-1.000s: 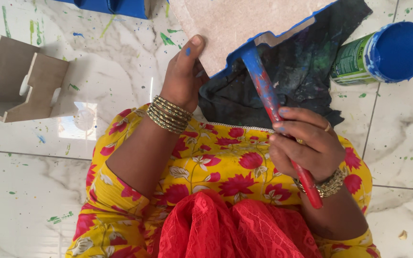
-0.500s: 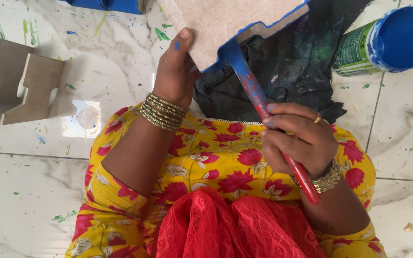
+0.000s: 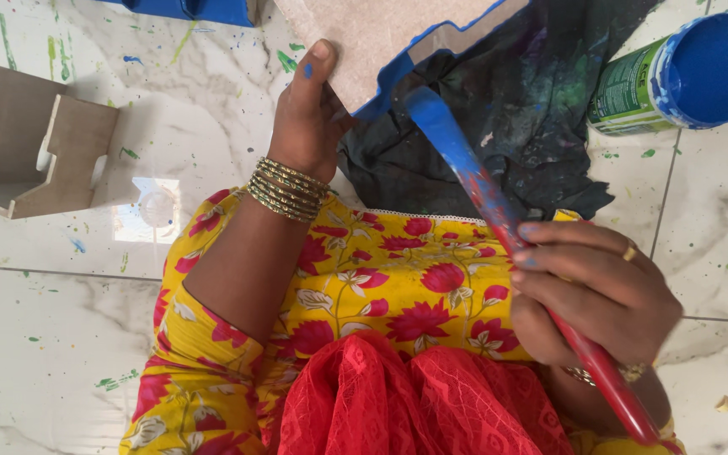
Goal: The person sits on the floor and paints cardboard organizer pieces blue using a brush, dipping the brush into a paint can between strokes. They rotate each piece to coat its edges and place finished blue pieces with a row of completed organizers on the floor.
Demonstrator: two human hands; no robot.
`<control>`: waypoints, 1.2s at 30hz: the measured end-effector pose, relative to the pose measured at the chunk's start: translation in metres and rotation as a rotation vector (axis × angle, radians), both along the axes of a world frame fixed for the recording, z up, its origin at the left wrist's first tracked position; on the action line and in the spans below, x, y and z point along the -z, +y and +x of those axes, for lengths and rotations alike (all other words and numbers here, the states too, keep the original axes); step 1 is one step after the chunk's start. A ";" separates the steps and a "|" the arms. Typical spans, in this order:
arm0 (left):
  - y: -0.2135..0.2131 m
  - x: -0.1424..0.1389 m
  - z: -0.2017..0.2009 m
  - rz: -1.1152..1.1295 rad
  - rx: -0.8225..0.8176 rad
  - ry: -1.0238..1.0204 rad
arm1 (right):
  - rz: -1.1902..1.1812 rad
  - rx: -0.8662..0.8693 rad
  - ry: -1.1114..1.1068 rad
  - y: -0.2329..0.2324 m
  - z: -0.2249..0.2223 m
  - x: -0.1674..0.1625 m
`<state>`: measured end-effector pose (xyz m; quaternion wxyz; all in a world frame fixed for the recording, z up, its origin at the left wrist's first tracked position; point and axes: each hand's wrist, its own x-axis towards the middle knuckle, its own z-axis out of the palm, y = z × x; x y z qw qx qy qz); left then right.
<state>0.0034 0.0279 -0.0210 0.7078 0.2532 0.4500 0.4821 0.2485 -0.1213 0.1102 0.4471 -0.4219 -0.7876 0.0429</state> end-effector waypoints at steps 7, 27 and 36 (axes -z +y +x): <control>-0.001 0.000 0.002 -0.021 0.008 -0.019 | 0.042 -0.078 0.046 0.004 0.010 0.005; -0.007 0.002 0.002 -0.076 0.055 -0.038 | -0.118 -0.255 -0.049 0.017 -0.001 0.022; 0.006 0.005 -0.011 0.034 0.010 -0.055 | -0.161 -0.218 -0.049 0.001 0.006 -0.006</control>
